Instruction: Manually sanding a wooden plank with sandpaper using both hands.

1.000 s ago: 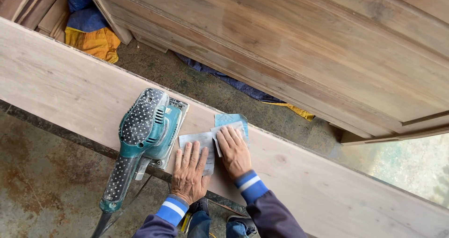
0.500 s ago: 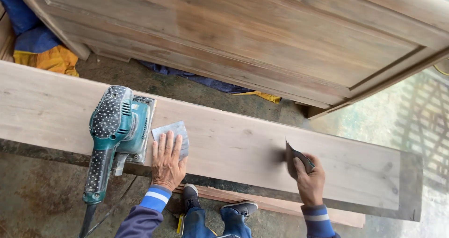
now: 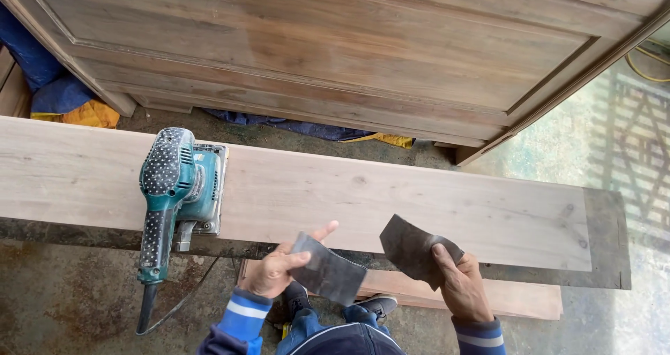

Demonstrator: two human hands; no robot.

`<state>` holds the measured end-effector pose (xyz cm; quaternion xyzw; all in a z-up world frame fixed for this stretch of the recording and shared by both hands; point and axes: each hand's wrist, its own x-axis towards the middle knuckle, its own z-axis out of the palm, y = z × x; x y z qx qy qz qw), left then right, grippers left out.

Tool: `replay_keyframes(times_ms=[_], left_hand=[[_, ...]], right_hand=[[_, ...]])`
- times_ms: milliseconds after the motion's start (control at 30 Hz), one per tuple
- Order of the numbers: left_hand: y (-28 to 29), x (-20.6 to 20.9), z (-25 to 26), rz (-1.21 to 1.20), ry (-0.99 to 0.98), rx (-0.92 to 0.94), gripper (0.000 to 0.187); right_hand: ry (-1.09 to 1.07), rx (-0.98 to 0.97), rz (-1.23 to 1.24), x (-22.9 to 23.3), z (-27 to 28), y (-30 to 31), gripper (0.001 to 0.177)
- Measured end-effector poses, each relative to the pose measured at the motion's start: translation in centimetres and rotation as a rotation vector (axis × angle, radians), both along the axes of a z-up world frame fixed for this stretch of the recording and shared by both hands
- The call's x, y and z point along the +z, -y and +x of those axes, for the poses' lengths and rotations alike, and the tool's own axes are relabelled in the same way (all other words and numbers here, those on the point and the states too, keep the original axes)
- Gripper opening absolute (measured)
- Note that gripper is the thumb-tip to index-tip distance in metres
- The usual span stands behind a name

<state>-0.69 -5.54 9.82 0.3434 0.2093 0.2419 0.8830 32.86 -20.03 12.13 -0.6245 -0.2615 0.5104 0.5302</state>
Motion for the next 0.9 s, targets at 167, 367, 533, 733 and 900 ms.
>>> replay_keyframes(times_ms=[167, 367, 533, 733, 900], left_hand=[[0.7, 1.3, 5.0, 0.071, 0.061, -0.230, 0.041], [1.7, -0.2, 8.1, 0.130, -0.114, -0.391, 0.046], [2.2, 0.3, 9.2, 0.102, -0.127, -0.425, 0.052], [2.4, 0.4, 10.2, 0.123, -0.109, -0.470, 0.055], [3.4, 0.6, 11.0, 0.286, -0.165, -0.412, 0.044]], right_hand=[[-0.058, 0.169, 0.080, 2.4, -1.8, -0.1, 0.032], [-0.081, 0.038, -0.135, 3.5, -1.9, 0.3, 0.016], [0.027, 0.053, -0.092, 0.6, -0.2, 2.4, 0.026], [-0.115, 0.031, -0.076, 1.3, 0.4, 2.4, 0.018], [-0.060, 0.073, -0.009, -0.4, 1.7, 2.5, 0.022]])
